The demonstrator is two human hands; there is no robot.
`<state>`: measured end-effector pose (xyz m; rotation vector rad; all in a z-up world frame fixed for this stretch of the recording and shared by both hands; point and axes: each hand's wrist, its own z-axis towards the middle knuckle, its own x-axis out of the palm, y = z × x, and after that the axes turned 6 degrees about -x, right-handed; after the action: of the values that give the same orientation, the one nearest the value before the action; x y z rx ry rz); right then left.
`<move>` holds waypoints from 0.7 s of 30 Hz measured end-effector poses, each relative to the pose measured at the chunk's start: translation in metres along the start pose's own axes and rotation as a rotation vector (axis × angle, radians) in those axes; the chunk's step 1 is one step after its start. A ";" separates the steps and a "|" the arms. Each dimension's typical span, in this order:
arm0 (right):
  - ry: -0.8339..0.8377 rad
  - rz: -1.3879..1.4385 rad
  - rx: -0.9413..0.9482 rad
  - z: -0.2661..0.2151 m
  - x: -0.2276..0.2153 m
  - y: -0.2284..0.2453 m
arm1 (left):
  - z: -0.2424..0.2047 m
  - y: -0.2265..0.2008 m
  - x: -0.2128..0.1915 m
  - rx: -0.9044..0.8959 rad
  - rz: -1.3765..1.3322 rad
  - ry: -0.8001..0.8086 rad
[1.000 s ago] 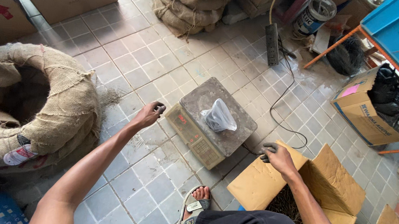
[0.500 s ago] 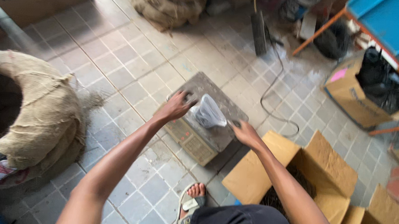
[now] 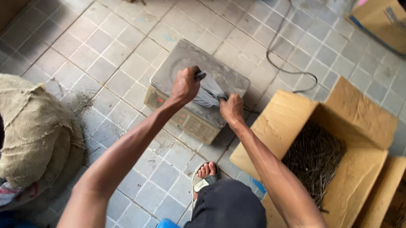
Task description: The person scoops nails from a cardboard box into a small plastic bag, then places the bag on a digital scale. The person repeats this scooping and weighing process multiple times, adjusting the bag contents between weighings.
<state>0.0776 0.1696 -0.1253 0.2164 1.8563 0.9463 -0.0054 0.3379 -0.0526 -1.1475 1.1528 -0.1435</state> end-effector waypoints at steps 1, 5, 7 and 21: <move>-0.007 0.011 0.014 -0.011 -0.016 0.005 | -0.005 -0.006 0.000 0.008 0.010 0.015; -0.110 -0.004 -0.011 -0.069 -0.087 0.005 | -0.039 -0.043 0.005 0.038 -0.006 0.160; -0.154 0.033 -0.065 -0.098 -0.129 -0.002 | -0.056 -0.076 0.009 0.068 -0.008 0.230; -0.158 -0.105 0.222 -0.279 -0.319 -0.096 | -0.162 -0.252 0.146 0.272 0.045 1.044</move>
<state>0.0230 -0.2063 0.0851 0.3159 1.8056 0.6329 0.0475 0.0274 0.0560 -0.7790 1.9847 -0.9140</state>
